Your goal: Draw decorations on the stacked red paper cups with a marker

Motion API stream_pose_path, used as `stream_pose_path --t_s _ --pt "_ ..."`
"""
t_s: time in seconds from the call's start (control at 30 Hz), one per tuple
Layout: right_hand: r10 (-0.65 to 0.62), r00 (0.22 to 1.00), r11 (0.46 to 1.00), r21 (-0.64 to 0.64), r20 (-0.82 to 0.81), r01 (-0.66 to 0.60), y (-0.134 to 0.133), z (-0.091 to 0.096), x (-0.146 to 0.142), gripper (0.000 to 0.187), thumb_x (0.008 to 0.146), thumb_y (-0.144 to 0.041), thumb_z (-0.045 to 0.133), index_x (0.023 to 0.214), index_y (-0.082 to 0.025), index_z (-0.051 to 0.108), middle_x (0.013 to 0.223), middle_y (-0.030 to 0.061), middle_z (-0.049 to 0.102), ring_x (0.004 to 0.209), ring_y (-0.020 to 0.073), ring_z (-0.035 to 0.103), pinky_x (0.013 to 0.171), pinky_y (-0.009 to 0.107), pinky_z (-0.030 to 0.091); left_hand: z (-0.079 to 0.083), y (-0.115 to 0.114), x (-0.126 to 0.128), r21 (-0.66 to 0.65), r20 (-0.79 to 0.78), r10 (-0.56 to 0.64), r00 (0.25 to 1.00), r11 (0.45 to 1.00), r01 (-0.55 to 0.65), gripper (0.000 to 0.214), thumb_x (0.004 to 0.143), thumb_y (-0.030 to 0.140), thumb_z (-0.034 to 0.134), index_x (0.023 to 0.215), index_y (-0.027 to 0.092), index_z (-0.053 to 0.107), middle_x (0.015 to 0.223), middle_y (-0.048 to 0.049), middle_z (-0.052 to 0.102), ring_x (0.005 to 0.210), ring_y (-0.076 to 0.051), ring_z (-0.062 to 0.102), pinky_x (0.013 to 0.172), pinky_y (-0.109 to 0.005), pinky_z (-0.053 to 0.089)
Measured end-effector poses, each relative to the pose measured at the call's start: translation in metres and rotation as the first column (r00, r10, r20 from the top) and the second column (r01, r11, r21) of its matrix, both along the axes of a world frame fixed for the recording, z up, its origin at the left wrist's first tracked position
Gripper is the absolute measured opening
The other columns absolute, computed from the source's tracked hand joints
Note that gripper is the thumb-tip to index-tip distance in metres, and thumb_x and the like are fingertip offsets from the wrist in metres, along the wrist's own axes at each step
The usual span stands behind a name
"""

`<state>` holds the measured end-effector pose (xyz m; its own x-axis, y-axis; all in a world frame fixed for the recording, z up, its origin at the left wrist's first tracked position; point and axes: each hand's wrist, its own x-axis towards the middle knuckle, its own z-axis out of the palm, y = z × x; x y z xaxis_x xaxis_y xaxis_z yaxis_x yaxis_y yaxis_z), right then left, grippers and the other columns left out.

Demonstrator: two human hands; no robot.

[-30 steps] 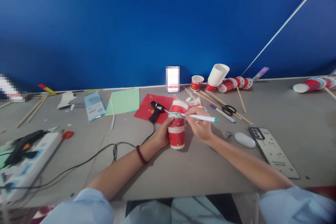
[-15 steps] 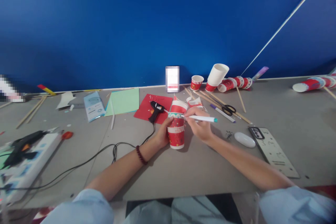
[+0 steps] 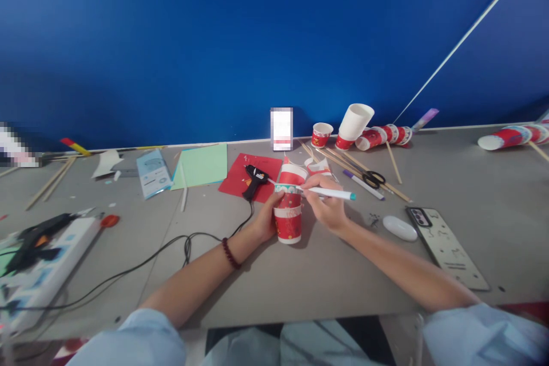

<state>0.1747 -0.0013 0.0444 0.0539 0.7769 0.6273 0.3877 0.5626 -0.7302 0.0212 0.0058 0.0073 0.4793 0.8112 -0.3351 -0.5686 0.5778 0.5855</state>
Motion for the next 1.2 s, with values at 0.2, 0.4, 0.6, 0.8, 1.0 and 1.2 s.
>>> stream_pose_path --t_s 0.2,0.4,0.6,0.8,1.0,1.2 --pt "0.003 1.0 1.0 0.012 0.005 -0.003 -0.0006 0.0009 0.0001 0.011 0.081 -0.018 0.055 0.072 -0.022 0.061 0.068 0.0011 0.063 0.066 0.0169 0.059 0.062 0.031 0.045 0.0003 0.0003 0.0007 -0.013 0.009 0.019 1.0 1.0 -0.018 0.026 0.076 0.036 0.07 0.088 0.012 0.068 0.076 -0.007 0.074 0.067 -0.019 0.069 0.071 -0.03 0.052" --pt "0.003 1.0 1.0 0.005 0.011 -0.003 0.0 0.0004 0.0004 0.011 0.08 -0.018 0.056 0.072 -0.022 0.062 0.069 0.0012 0.063 0.065 0.017 0.059 0.062 0.032 0.045 -0.0012 0.0005 0.0003 -0.002 0.007 0.006 1.0 1.0 -0.006 0.027 0.078 0.037 0.068 0.089 0.012 0.068 0.076 -0.0075 0.073 0.067 -0.019 0.069 0.072 -0.03 0.052" --pt "0.019 1.0 1.0 0.007 0.006 -0.019 0.0007 -0.0007 0.0019 0.011 0.08 -0.016 0.055 0.072 -0.022 0.062 0.068 0.0014 0.064 0.066 0.0174 0.059 0.061 0.031 0.046 -0.0038 0.002 -0.0008 -0.008 -0.002 0.005 1.0 1.0 -0.005 0.029 0.078 0.038 0.067 0.09 0.012 0.069 0.082 -0.0103 0.074 0.074 -0.022 0.07 0.076 -0.033 0.051" --pt "0.011 1.0 1.0 0.018 0.0 -0.011 0.0006 -0.0008 0.001 0.012 0.08 -0.016 0.055 0.072 -0.023 0.061 0.067 0.0006 0.063 0.064 0.0165 0.058 0.059 0.03 0.045 -0.0053 0.0032 -0.001 -0.001 -0.011 0.013 1.0 1.0 -0.013 0.033 0.077 0.04 0.065 0.092 0.011 0.069 0.082 -0.0117 0.074 0.069 -0.022 0.069 0.071 -0.033 0.052" --pt "0.028 1.0 1.0 0.012 0.012 -0.028 0.0 0.0003 0.0006 0.01 0.08 -0.018 0.056 0.072 -0.022 0.061 0.069 0.0017 0.064 0.066 0.0173 0.06 0.061 0.031 0.045 -0.0024 0.0029 -0.0001 -0.004 0.007 0.025 1.0 1.0 -0.025 0.03 0.077 0.038 0.066 0.09 0.011 0.069 0.084 -0.0118 0.075 0.074 -0.023 0.07 0.073 -0.034 0.053" --pt "0.044 0.999 0.999 0.0 -0.01 -0.044 -0.0006 -0.0004 0.0001 0.009 0.08 -0.018 0.057 0.073 -0.022 0.061 0.07 0.0017 0.063 0.065 0.0168 0.059 0.062 0.031 0.045 -0.001 0.0022 0.0009 -0.002 0.033 0.034 0.999 0.999 -0.034 0.029 0.075 0.036 0.069 0.089 0.011 0.069 0.077 -0.0089 0.074 0.069 -0.021 0.069 0.07 -0.031 0.053"
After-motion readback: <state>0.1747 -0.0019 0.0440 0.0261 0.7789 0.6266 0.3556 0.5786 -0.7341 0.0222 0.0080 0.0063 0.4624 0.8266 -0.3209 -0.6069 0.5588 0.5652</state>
